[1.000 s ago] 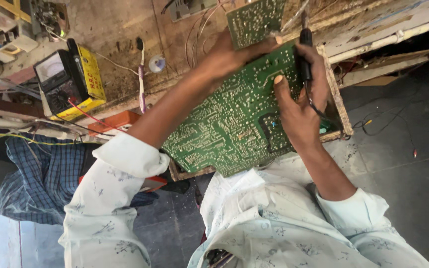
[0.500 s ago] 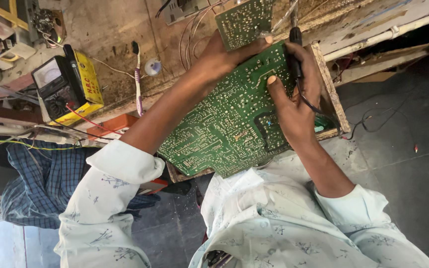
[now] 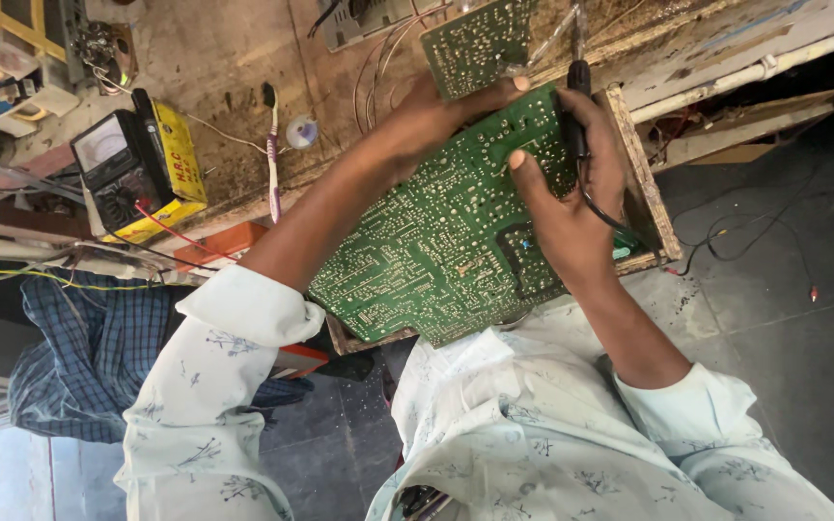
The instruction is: The person holds a green circuit board on a cluttered workbench and solders components on it with a soldering iron, steadying the board with the other hand. They reposition and turn the board to reach different solder points and briefly reach across the bench for supplies before resuming soldering.
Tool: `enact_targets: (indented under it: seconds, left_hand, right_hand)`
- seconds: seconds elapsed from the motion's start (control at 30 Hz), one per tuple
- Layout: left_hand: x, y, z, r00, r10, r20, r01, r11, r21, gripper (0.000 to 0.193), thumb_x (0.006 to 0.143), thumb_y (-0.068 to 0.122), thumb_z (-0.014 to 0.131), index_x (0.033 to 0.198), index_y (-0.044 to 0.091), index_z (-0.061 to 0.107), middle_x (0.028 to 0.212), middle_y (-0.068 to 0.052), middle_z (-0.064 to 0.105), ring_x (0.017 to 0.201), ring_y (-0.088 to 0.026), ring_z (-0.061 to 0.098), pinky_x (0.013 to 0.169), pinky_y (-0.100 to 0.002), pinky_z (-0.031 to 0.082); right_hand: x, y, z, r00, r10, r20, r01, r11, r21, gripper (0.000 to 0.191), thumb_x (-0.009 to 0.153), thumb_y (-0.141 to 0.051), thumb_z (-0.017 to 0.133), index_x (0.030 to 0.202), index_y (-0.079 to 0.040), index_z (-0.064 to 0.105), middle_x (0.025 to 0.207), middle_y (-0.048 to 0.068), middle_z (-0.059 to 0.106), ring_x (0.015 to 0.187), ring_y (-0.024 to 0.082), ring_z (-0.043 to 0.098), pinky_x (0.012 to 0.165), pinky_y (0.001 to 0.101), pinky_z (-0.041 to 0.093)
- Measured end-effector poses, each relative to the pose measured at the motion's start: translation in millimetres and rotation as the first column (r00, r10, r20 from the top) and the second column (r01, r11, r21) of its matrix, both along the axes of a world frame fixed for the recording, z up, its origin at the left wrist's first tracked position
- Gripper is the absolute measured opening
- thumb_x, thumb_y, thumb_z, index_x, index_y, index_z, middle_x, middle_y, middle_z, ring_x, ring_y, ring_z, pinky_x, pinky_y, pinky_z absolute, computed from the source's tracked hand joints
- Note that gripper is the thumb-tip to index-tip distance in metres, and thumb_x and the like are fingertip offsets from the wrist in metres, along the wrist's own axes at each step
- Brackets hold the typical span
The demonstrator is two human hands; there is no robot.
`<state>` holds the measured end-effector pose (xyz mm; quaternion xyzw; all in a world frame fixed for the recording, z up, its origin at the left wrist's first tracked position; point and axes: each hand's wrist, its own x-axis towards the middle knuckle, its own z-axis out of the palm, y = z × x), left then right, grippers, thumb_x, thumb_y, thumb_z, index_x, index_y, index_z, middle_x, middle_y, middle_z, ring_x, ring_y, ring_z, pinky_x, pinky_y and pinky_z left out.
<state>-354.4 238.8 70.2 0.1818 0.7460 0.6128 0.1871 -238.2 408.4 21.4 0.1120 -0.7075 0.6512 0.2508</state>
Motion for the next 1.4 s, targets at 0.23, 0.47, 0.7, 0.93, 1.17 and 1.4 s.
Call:
enact_targets:
  seconds: [0.23,0.47,0.7,0.93,1.17,1.4]
  left_hand:
    - [3.9,5.0,2.5,0.989,0.030,0.146,-0.029,1.000,-0.010,0.049,0.085,0.043,0.077,0.115,0.004,0.072,0.101,-0.008,0.077,0.086,-0.015,0.074,0.076,-0.035,0.064]
    - [3.3,6.0,3.3,0.988,0.045,0.147,-0.047,0.999,0.008,0.051,0.083,0.043,0.080,0.115,0.004,0.071,0.102,-0.009,0.079,0.088,-0.016,0.078,0.079,-0.034,0.066]
    - [8.5,5.9,4.9,0.992,0.042,0.116,-0.047,0.998,0.041,0.052,0.084,0.042,0.081,0.115,0.002,0.071,0.102,-0.010,0.078,0.087,-0.017,0.078,0.078,-0.035,0.066]
    - [13.1,6.7,11.6,0.997,0.078,0.011,-0.077,0.997,-0.031,0.046,0.086,0.042,0.079,0.114,0.006,0.071,0.101,-0.006,0.079,0.088,-0.015,0.078,0.079,-0.032,0.065]
    - [13.0,5.8,8.4,0.998,0.068,0.007,-0.069,0.997,0.028,0.045,0.087,0.039,0.080,0.115,0.005,0.071,0.102,-0.007,0.079,0.089,-0.016,0.077,0.080,-0.035,0.065]
    - [7.6,3.8,0.6,0.999,0.045,0.005,-0.045,0.999,0.019,0.047,0.087,0.040,0.079,0.116,0.004,0.073,0.104,-0.008,0.078,0.091,-0.016,0.075,0.081,-0.035,0.064]
  right_hand:
    - [-1.5,9.7,-14.6,0.991,0.109,0.075,-0.090,0.971,-0.222,0.045,0.107,-0.001,0.057,0.151,0.004,0.049,0.143,0.010,0.059,0.126,0.015,0.056,0.117,0.0288,0.044]
    - [-4.3,7.8,-13.7,0.997,0.066,0.028,-0.064,0.996,-0.059,0.060,0.098,0.002,0.067,0.154,0.001,0.045,0.140,0.010,0.054,0.132,0.018,0.056,0.123,0.0350,0.046]
    - [-3.1,6.2,-16.4,1.000,0.018,0.006,-0.018,0.999,-0.031,0.056,0.100,0.001,0.072,0.149,0.001,0.045,0.141,0.011,0.054,0.133,0.019,0.056,0.118,0.0330,0.047]
    - [-4.7,3.1,-17.0,1.000,-0.011,0.005,0.011,1.000,-0.016,0.054,0.099,0.003,0.071,0.147,0.002,0.046,0.139,0.012,0.054,0.132,0.019,0.056,0.118,0.0324,0.046]
    - [-5.8,1.6,-16.5,1.000,0.017,-0.014,-0.018,0.998,-0.054,0.054,0.099,0.003,0.070,0.148,0.002,0.045,0.140,0.011,0.053,0.132,0.019,0.055,0.118,0.0316,0.046]
    - [-4.8,0.4,-19.1,1.000,-0.016,-0.002,0.016,1.000,-0.025,0.054,0.099,0.004,0.070,0.147,0.002,0.046,0.139,0.011,0.053,0.131,0.019,0.055,0.117,0.0318,0.046]
